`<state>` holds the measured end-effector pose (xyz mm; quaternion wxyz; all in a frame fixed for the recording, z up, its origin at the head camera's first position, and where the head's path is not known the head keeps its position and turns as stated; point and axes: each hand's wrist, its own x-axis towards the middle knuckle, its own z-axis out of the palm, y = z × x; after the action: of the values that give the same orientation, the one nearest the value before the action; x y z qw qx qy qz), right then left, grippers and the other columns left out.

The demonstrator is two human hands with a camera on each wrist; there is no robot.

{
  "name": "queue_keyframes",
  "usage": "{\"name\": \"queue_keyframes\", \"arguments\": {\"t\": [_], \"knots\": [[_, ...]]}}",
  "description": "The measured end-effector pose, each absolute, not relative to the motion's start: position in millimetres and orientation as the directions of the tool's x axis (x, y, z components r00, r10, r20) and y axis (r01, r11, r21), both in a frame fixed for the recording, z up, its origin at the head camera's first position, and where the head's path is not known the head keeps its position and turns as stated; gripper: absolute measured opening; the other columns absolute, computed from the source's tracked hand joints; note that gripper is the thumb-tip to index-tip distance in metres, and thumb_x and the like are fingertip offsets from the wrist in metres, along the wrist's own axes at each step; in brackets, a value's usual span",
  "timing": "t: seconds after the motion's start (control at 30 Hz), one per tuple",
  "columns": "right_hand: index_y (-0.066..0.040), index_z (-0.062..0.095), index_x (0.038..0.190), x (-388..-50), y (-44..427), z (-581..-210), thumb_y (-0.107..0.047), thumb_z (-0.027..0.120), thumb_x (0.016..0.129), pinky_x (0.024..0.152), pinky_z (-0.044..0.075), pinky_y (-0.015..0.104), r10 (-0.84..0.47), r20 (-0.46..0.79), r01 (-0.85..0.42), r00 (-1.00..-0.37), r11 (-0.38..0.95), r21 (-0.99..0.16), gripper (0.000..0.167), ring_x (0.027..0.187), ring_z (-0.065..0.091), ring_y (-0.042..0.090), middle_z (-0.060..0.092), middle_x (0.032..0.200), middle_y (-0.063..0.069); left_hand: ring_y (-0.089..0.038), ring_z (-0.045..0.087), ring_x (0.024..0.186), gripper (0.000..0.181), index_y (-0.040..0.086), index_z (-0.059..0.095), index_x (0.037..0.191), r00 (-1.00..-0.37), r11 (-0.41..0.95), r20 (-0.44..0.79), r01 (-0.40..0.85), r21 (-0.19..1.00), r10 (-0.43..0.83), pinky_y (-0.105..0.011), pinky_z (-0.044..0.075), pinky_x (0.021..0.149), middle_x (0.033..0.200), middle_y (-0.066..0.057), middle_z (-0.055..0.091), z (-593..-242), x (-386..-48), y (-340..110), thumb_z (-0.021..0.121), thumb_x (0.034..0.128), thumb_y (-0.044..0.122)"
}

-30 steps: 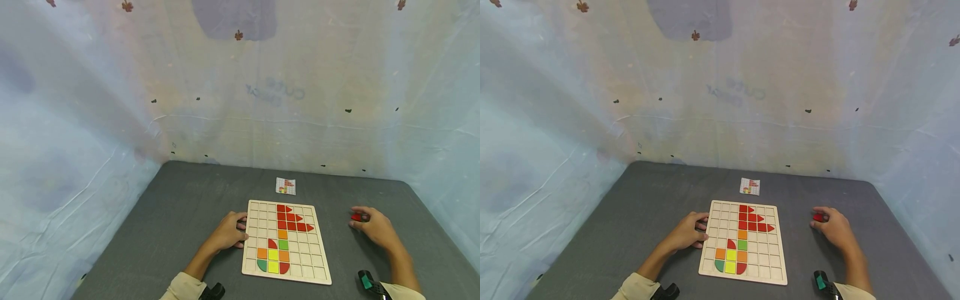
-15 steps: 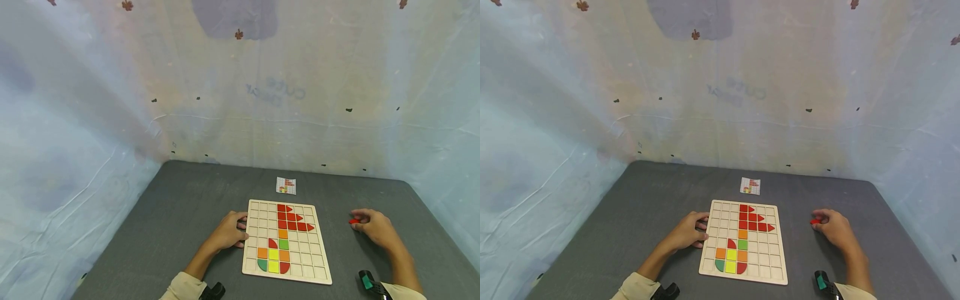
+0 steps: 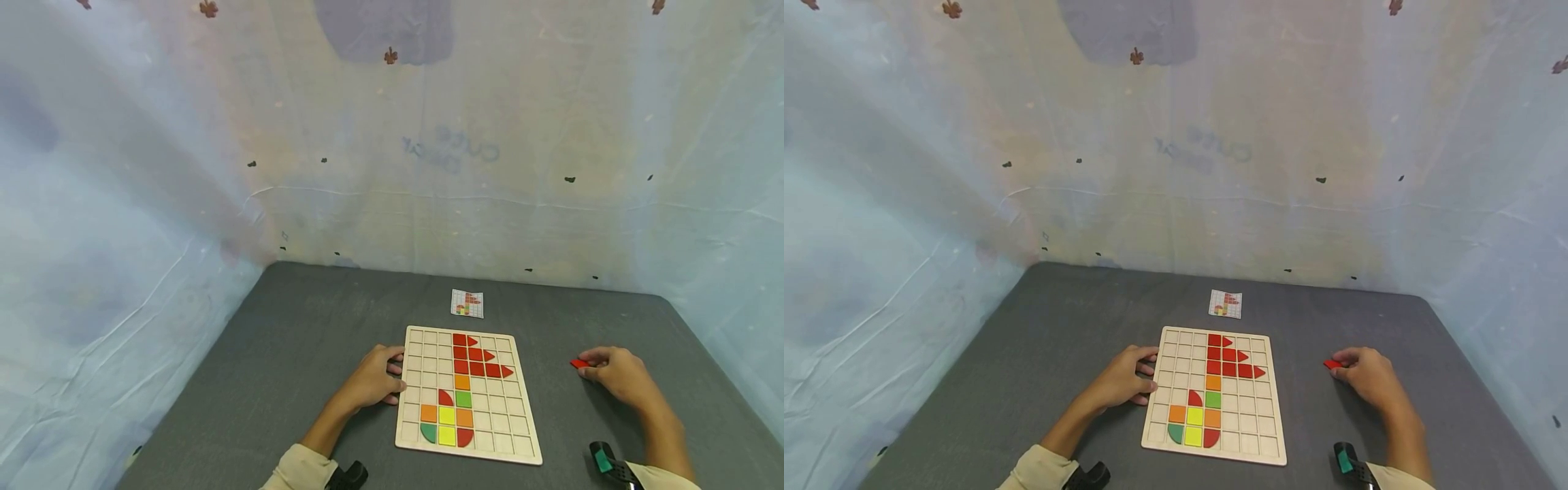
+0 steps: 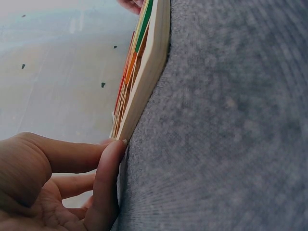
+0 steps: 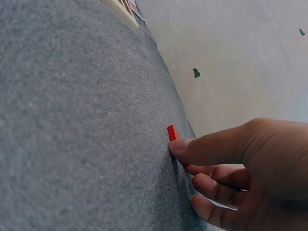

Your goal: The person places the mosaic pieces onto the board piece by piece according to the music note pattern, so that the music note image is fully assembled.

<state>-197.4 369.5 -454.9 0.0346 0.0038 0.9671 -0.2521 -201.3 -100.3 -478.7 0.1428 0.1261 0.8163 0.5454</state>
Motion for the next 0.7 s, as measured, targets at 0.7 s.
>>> {"name": "queue_keyframes", "arguments": {"t": [0.7], "knots": [[0.006, 0.074, 0.105, -199.6, 363.7, -459.7, -0.019, 0.079, 0.094, 0.064, 0.043, 0.033, -0.002, -0.051, 0.024, -0.999, 0.873, -0.487, 0.028, 0.076, 0.056, 0.017, 0.072, 0.088, 0.007, -0.028, 0.06, 0.108, 0.07, -0.007, 0.052, 0.15, -0.929, 0.38, -0.093, 0.054, 0.924, 0.357, -0.032, 0.065, 0.058, 0.127, -0.017, 0.055, -478.4, -201.3, -99.4, 0.077, 0.0849, -0.011]]}}
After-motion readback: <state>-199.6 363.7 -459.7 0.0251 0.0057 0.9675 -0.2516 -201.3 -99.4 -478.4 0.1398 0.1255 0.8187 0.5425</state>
